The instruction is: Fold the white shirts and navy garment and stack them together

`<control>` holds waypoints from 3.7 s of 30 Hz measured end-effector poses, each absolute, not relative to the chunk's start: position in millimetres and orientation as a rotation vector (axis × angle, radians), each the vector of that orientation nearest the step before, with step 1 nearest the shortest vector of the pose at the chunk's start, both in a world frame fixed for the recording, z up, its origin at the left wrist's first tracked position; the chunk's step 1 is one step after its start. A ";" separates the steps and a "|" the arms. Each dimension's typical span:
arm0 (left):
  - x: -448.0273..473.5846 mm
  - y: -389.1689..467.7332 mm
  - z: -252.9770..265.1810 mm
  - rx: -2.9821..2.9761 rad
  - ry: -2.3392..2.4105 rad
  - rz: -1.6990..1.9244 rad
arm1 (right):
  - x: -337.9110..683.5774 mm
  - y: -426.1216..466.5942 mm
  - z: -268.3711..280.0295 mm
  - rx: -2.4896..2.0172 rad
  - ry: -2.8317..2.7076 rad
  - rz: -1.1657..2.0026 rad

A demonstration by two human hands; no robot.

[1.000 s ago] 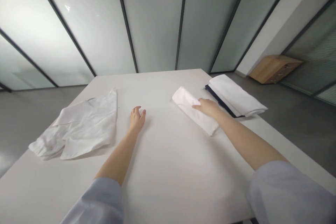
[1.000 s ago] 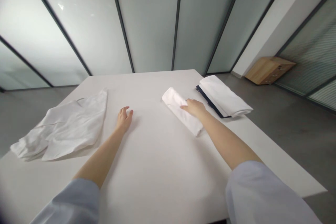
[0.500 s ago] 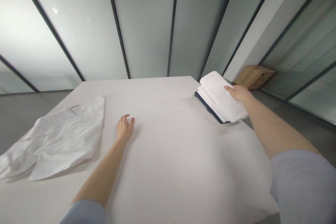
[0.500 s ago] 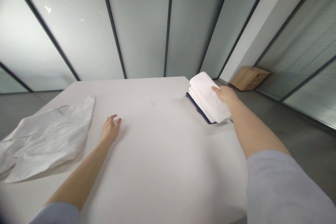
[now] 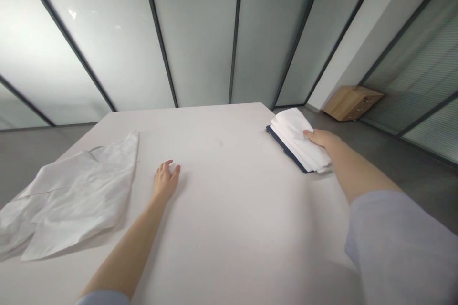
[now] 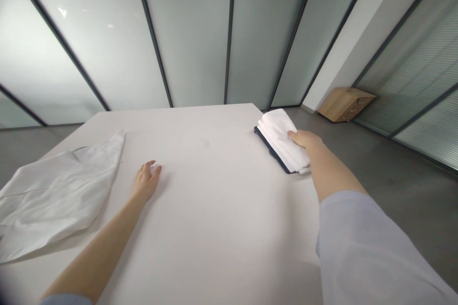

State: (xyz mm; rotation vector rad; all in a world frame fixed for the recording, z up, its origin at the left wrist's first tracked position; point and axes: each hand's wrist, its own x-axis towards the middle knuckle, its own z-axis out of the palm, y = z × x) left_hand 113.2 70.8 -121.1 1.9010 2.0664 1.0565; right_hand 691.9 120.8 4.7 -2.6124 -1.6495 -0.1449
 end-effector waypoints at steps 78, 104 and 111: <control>84.3 69.4 -82.8 2.265 2.264 0.007 | 433.9 84.8 -121.5 -1.617 -2.168 0.082; 158.3 53.5 -93.7 2.179 2.036 0.598 | 406.6 52.1 -81.1 -1.440 -2.367 0.099; 157.3 62.3 -100.2 2.295 1.824 0.621 | 426.4 69.9 -100.9 -1.652 -1.894 -0.055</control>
